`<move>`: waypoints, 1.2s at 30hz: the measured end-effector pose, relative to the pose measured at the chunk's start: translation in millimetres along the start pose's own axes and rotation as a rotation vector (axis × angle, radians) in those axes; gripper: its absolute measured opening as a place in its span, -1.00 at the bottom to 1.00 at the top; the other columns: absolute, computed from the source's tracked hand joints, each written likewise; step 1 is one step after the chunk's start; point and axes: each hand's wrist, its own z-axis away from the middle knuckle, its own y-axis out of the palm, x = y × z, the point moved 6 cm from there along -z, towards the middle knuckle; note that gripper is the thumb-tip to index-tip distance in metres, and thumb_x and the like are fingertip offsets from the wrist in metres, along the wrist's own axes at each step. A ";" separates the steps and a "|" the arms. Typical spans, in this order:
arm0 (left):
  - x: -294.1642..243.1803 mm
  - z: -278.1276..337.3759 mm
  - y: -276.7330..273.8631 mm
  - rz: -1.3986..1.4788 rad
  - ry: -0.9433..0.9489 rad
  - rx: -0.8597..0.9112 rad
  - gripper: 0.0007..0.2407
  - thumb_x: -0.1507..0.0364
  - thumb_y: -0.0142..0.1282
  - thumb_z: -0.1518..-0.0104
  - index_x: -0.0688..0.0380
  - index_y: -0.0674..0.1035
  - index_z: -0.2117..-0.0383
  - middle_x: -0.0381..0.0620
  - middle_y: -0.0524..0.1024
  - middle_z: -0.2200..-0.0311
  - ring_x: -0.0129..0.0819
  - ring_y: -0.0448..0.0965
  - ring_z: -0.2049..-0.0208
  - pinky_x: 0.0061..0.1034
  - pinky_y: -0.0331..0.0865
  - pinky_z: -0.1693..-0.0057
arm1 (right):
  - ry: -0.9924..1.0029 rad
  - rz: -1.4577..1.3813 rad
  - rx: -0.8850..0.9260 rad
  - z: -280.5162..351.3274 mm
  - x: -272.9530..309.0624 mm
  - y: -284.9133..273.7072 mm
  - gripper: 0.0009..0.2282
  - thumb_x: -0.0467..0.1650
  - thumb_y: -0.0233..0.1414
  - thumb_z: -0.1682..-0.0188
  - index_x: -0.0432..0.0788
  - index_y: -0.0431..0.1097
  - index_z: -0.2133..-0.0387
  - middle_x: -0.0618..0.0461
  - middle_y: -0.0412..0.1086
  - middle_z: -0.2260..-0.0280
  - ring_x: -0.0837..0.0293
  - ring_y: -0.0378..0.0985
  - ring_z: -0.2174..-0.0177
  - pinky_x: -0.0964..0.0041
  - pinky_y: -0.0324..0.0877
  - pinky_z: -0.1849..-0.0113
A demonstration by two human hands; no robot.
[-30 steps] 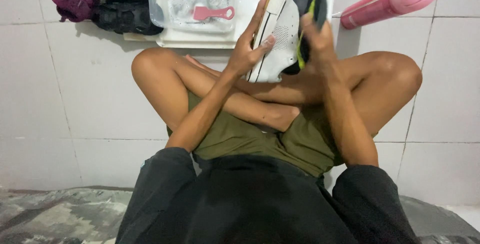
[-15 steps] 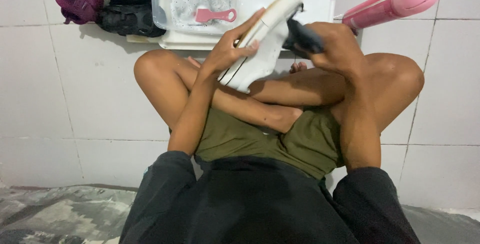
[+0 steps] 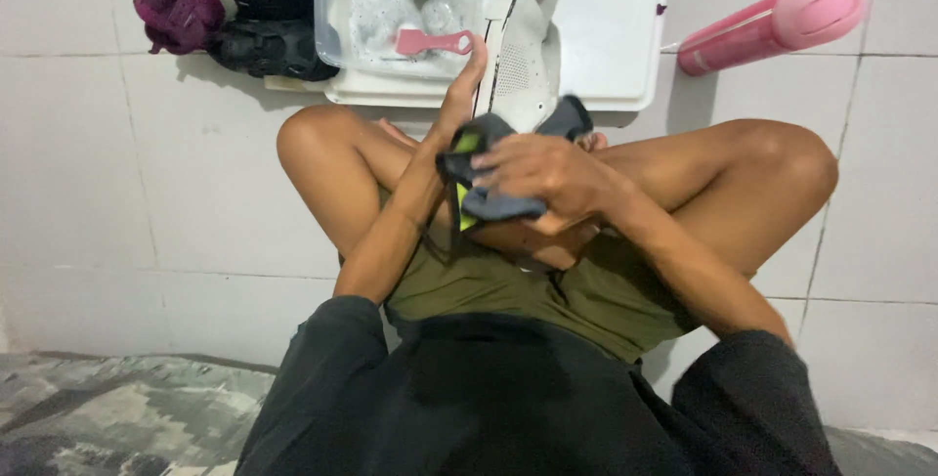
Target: The person scrubs a white sneaker with a pink brush, focusing on the upper and sides. They then wipe the shoe with a dark cloth and continue scrubbing the sole and sides.
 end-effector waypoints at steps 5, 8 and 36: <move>-97.3 112.5 187.5 0.071 -0.150 0.272 -0.48 0.03 -0.01 -0.26 0.28 0.53 -0.08 0.08 0.56 -0.06 -0.11 0.58 -0.08 -0.29 0.41 -0.27 | -0.032 -0.036 -0.041 -12.6 -21.2 -44.0 -0.89 -0.56 0.03 -0.10 -0.40 0.51 0.23 -0.22 0.57 0.27 -0.06 0.69 0.24 0.14 0.58 0.07; -84.2 132.5 212.0 0.456 -0.264 0.521 -0.48 0.10 -0.09 -0.43 0.29 0.30 -0.32 0.12 0.33 -0.30 -0.07 0.32 -0.34 -0.20 0.10 -0.51 | 0.353 0.518 -0.077 56.4 -86.4 -100.3 -0.44 -0.58 0.12 0.34 -0.39 0.44 -0.07 -0.26 0.50 0.04 -0.21 0.55 0.05 0.01 0.52 0.05; -81.5 91.8 106.8 0.061 0.155 0.198 -0.52 0.56 0.28 0.01 0.33 0.38 -0.08 0.17 0.53 0.09 0.07 0.56 0.04 -0.09 0.59 -0.08 | 0.571 0.409 -0.551 18.2 -71.9 -69.9 -0.78 -0.44 -0.14 -0.28 -0.37 0.43 0.09 -0.22 0.47 0.15 -0.09 0.50 0.11 0.07 0.41 0.09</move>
